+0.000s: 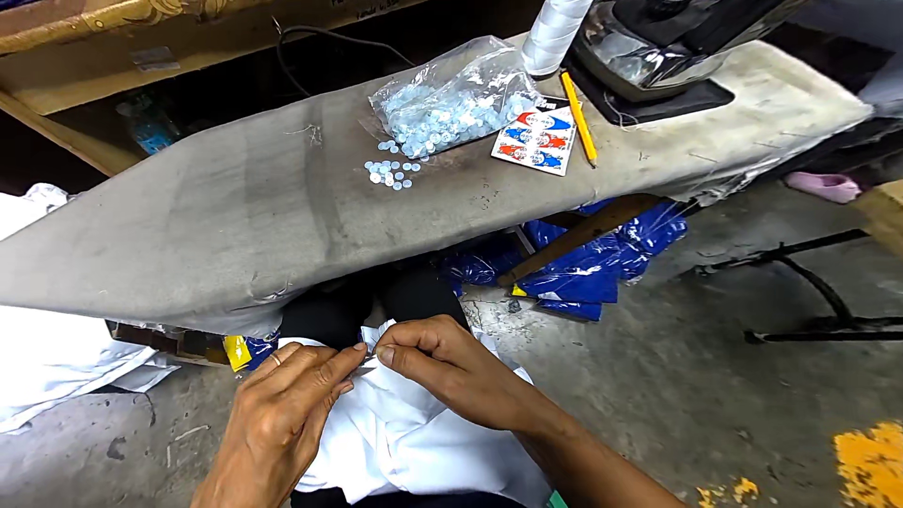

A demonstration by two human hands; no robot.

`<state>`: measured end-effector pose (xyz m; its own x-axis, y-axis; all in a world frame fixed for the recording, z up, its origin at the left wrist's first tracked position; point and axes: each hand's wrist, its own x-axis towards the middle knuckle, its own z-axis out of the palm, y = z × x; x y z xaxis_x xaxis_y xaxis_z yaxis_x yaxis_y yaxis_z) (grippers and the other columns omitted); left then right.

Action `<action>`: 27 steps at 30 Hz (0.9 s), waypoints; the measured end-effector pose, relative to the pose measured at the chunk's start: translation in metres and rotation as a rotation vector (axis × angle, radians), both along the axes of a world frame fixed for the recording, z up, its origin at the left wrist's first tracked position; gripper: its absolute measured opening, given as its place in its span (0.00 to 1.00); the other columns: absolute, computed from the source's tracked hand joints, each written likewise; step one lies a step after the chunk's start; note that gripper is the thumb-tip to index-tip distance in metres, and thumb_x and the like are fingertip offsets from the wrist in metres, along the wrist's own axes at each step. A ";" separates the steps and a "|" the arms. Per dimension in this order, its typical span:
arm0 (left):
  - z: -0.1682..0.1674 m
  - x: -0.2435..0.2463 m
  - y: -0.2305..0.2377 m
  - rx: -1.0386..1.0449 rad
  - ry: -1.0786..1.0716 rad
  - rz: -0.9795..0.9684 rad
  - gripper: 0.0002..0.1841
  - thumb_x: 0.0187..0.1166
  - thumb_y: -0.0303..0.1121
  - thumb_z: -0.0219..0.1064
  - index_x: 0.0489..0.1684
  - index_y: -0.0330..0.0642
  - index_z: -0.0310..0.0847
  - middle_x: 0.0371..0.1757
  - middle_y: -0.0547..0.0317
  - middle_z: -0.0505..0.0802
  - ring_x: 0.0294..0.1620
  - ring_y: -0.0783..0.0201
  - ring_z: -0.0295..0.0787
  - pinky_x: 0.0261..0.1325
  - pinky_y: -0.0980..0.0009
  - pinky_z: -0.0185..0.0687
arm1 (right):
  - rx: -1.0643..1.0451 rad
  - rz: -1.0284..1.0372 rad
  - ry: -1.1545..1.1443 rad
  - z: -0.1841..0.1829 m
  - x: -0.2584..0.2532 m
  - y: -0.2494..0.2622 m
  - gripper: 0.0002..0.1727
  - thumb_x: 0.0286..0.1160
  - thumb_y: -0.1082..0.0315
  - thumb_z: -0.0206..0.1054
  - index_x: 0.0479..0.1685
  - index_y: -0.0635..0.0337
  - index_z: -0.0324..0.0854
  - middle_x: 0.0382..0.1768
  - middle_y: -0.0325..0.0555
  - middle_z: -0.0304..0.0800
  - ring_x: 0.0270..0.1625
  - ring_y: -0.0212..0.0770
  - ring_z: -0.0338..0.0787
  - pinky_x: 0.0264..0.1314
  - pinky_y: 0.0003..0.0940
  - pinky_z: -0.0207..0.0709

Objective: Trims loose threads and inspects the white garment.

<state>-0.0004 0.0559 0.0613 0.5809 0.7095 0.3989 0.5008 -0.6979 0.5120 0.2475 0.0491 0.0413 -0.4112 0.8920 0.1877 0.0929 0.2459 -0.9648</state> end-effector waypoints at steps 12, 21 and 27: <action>0.001 -0.007 0.003 -0.069 -0.053 -0.039 0.12 0.86 0.37 0.66 0.58 0.49 0.94 0.49 0.64 0.97 0.52 0.72 0.92 0.59 0.74 0.86 | -0.011 0.068 0.072 -0.002 0.000 0.002 0.17 0.87 0.68 0.55 0.30 0.61 0.85 0.19 0.30 0.72 0.23 0.19 0.68 0.26 0.16 0.58; -0.010 0.009 -0.001 -0.303 -0.255 0.025 0.09 0.76 0.38 0.74 0.44 0.44 0.92 0.35 0.70 0.89 0.34 0.82 0.78 0.36 0.86 0.73 | 0.149 0.015 -0.043 0.000 0.001 -0.007 0.11 0.84 0.65 0.63 0.43 0.63 0.88 0.34 0.40 0.85 0.35 0.23 0.81 0.38 0.17 0.73; -0.021 0.007 -0.005 -0.301 -0.317 -0.010 0.06 0.76 0.35 0.73 0.41 0.45 0.92 0.34 0.69 0.88 0.37 0.80 0.80 0.40 0.85 0.75 | 0.576 -0.220 -0.081 -0.018 -0.013 -0.021 0.02 0.74 0.74 0.66 0.37 0.61 0.83 0.34 0.45 0.85 0.43 0.35 0.85 0.49 0.24 0.78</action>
